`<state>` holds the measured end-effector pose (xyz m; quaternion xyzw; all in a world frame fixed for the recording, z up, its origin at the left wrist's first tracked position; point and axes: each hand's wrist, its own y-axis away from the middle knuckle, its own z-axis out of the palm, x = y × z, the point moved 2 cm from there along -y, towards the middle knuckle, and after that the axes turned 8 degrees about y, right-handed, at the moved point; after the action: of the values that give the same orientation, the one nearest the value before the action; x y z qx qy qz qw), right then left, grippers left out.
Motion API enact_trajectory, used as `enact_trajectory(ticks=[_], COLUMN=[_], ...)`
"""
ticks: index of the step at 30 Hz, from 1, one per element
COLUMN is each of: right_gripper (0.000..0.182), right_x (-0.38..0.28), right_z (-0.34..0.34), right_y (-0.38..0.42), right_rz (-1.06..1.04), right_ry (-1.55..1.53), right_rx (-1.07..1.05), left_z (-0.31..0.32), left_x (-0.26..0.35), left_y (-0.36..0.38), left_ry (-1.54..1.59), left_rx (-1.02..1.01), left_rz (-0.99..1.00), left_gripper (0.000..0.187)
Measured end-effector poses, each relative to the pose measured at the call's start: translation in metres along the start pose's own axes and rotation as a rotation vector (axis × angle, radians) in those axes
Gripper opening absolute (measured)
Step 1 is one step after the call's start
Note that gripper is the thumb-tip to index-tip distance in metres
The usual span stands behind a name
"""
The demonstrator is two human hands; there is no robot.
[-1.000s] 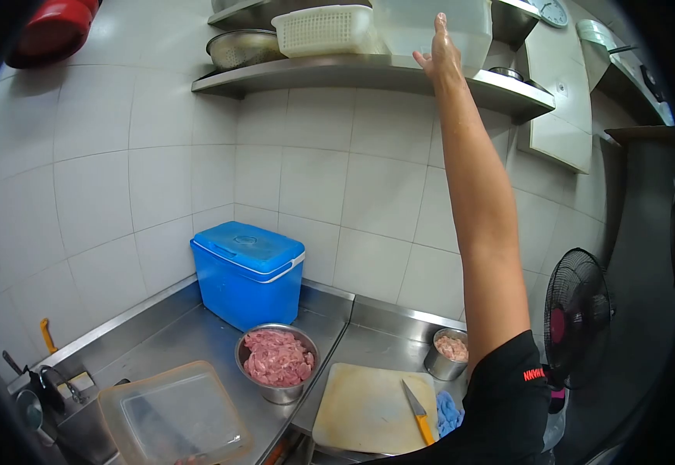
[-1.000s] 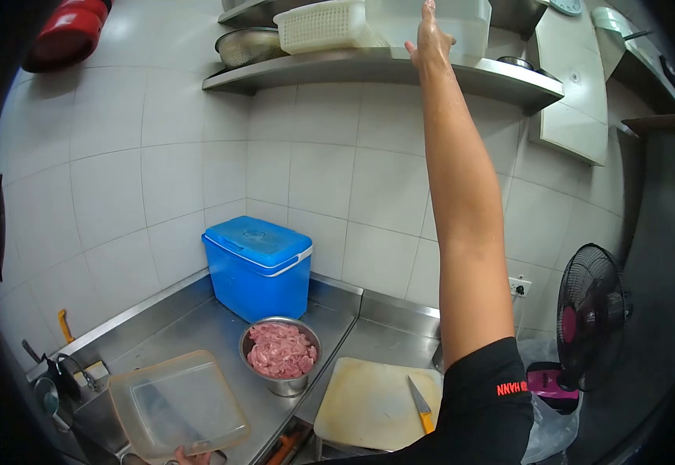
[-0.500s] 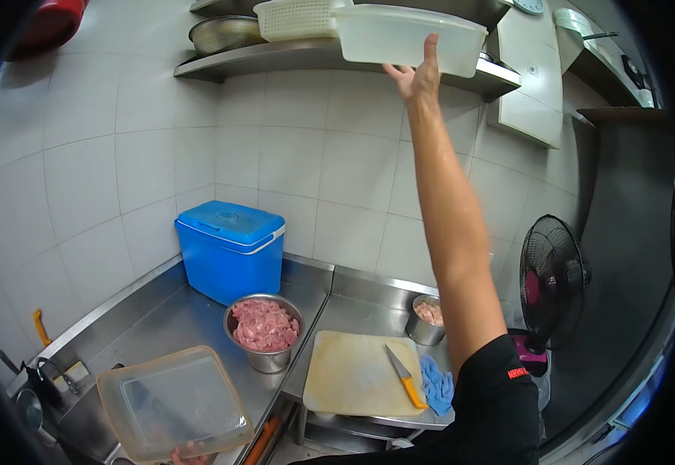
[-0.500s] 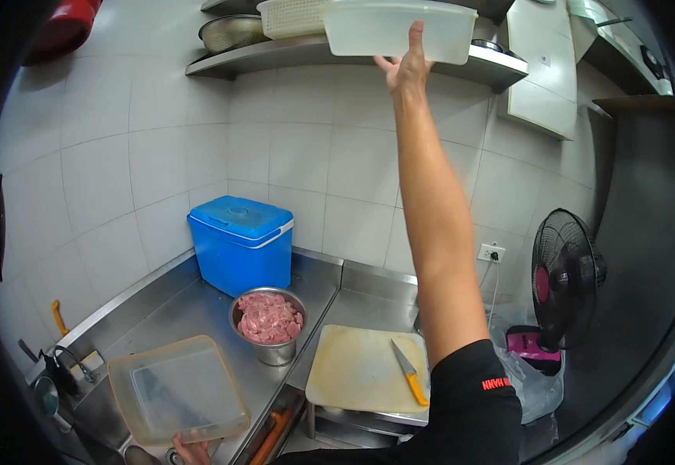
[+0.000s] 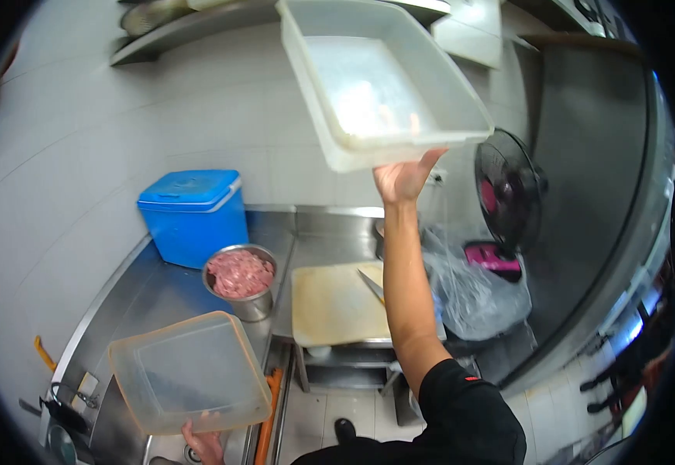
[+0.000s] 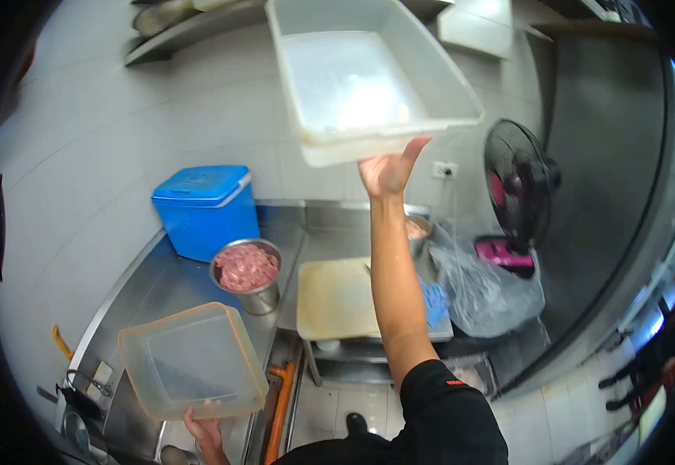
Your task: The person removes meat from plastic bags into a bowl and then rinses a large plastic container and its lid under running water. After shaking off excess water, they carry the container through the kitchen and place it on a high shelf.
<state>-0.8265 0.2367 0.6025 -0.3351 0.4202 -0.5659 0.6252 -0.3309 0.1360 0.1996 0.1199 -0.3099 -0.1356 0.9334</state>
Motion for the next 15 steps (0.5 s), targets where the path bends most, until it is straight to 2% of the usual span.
enact_trajectory(ticks=[1,3,4,6,8,10,15], right_gripper=[0.102,0.100,0.100,0.095,0.089,0.085,0.089], right_x=[-0.011,-0.039,-0.056,-0.087,-0.124,-0.159,-0.251], right_z=[-0.013,-0.034,-0.046,-0.063,-0.074,-0.069,-0.077], right_y=[0.025,0.077,0.100,0.151,0.199,0.240,0.343], right_rz=[0.045,0.121,0.107,0.151,0.176,0.264,0.420], right_ry=[-0.054,-0.169,-0.141,0.058,0.021,0.026,0.341], right_rx=[-0.003,0.031,0.073,-0.047,0.063,0.173,0.457], left_z=[-0.007,-0.018,-0.023,-0.019,-0.007,-0.007,0.033], left_x=[0.000,-0.006,-0.012,-0.021,-0.038,-0.058,-0.111], left_y=[0.000,-0.011,-0.016,-0.017,-0.010,-0.013,0.022], left_ry=[-0.037,-0.058,-0.101,-0.109,-0.125,-0.159,-0.323], left_rx=[-0.005,-0.192,-0.196,-0.324,-0.230,-0.248,-0.425], left_rz=[-0.031,-0.129,-0.160,-0.240,-0.264,-0.370,-0.519], left_gripper=[0.055,0.050,0.050,0.053,0.047,0.049,0.057])
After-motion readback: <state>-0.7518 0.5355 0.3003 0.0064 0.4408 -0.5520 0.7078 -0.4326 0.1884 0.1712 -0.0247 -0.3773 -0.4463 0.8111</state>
